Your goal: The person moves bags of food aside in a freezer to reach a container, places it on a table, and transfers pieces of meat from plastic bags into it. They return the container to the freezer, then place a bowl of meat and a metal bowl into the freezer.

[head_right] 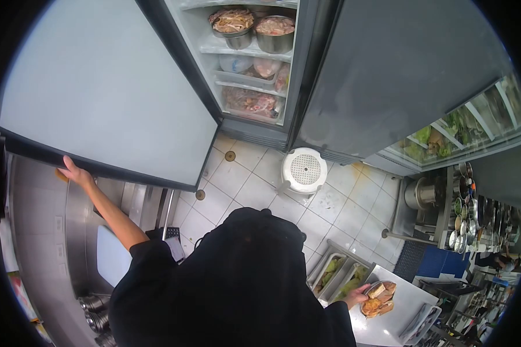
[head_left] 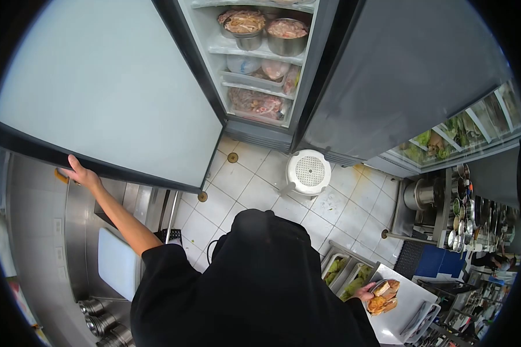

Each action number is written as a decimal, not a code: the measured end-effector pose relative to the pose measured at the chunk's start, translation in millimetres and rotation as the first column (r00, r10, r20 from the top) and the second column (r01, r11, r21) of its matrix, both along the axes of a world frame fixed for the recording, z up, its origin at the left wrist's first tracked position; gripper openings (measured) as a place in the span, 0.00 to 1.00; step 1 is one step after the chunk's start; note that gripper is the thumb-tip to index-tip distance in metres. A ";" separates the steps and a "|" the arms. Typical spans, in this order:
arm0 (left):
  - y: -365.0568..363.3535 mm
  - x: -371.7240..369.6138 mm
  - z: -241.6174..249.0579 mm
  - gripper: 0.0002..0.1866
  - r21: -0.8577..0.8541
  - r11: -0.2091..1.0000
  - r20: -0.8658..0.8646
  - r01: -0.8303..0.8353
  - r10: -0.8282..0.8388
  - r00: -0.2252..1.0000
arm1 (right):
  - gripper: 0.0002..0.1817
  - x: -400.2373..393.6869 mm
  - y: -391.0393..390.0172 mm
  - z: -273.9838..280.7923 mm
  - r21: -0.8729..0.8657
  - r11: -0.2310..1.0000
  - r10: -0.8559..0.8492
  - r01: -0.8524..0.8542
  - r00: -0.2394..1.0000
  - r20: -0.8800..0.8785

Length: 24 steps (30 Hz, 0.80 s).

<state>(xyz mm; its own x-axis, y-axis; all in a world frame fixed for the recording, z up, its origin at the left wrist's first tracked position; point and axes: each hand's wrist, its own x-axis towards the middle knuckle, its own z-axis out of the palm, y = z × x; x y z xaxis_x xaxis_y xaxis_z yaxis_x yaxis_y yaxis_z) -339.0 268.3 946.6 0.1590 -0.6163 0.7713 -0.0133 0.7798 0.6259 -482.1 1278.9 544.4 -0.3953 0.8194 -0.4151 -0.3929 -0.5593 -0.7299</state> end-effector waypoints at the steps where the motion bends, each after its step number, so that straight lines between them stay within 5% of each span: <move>1: 0.8 -0.7 -0.8 0.35 0.006 1.000 -0.010 -0.001 0.001 1.000 | 0.28 -1.6 2.1 0.5 0.048 0.999 0.001 -0.001 1.000 0.002; 7: 22.4 -10.7 5.9 0.36 -0.010 1.000 0.009 0.004 -0.004 1.000 | 0.27 1.2 43.6 -39.2 0.000 1.000 0.006 -0.006 0.997 -0.072; 10: 18.0 -7.3 2.7 0.36 -0.034 0.999 0.018 0.009 -0.008 1.000 | 0.27 14.4 56.9 -54.2 0.123 0.983 0.154 -0.136 0.976 -0.151; 13: 25.2 -10.9 3.6 0.35 -0.046 0.998 0.013 -0.035 0.036 0.999 | 0.28 29.5 110.8 -125.9 0.647 0.610 0.287 -0.458 0.888 0.359; 16: 26.2 -11.4 1.0 0.34 -0.025 0.998 0.012 -0.064 0.064 0.998 | 0.28 10.2 31.0 -34.8 0.133 0.987 0.107 -0.090 0.986 -0.130; 20: 39.1 -18.4 1.9 0.32 -0.078 0.993 0.054 -0.085 0.090 0.995 | 0.29 19.4 36.8 -35.2 0.184 0.968 0.179 -0.170 0.983 -0.030; 24: 53.2 -28.1 1.5 0.33 -0.050 0.990 0.043 -0.134 0.136 0.990 | 0.27 33.7 76.7 -58.4 0.021 0.976 0.216 -0.217 0.976 0.039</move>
<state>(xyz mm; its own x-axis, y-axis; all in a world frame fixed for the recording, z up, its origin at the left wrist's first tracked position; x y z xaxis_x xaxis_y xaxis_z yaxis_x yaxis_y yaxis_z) -367.1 321.5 948.0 0.2021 -0.5546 0.8072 -0.1483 0.7974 0.5850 -448.4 1355.6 486.0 -0.5495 0.7265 -0.4126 -0.2376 -0.6094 -0.7564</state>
